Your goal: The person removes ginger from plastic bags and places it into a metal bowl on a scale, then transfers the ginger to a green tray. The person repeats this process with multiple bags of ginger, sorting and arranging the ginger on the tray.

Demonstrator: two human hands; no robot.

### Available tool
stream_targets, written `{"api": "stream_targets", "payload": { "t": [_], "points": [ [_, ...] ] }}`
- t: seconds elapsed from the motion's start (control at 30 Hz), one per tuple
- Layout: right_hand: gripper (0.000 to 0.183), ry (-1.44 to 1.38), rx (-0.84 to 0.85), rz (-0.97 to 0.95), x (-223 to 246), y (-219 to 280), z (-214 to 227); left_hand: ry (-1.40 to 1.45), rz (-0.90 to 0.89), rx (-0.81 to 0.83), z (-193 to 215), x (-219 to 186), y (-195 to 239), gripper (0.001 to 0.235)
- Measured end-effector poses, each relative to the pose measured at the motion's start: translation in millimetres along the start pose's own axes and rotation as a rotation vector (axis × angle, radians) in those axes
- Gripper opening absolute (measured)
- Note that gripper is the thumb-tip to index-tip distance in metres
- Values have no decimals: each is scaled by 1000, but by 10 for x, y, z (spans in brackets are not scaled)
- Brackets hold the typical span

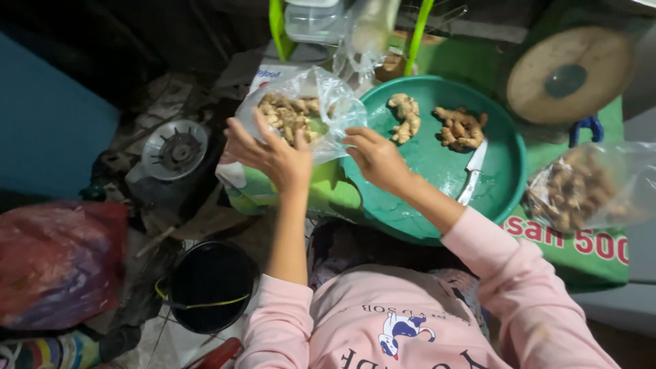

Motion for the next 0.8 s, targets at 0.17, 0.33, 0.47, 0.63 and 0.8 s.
{"api": "stream_targets", "payload": {
  "t": [0.17, 0.33, 0.47, 0.63, 0.8],
  "points": [
    [43, 238, 112, 238, -226, -403, -698, 481, 448, 255, -615, 828, 96, 63],
    [63, 290, 340, -239, -721, -496, -1131, 1608, 938, 506, -1123, 1201, 374, 27],
    [57, 318, 426, -439, -912, -456, -1245, 1595, 1122, 581, -1060, 1185, 403, 17],
    [89, 218, 445, -503, -948, -415, -1255, 1536, 1158, 663, -783, 975, 260, 20],
    [98, 195, 270, -468, -906, -552, -1265, 1648, 1102, 718, -428, 797, 85, 22]
  ]
}}
Point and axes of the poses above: each hand's wrist, its own y-axis away from the middle knuckle, its own z-axis out of the back of the hand, x = y × z, the point moved 3 cm from there along -y, towards the middle knuckle, and after that the axes turned 11 degrees about -y, right-handed, at the moved point
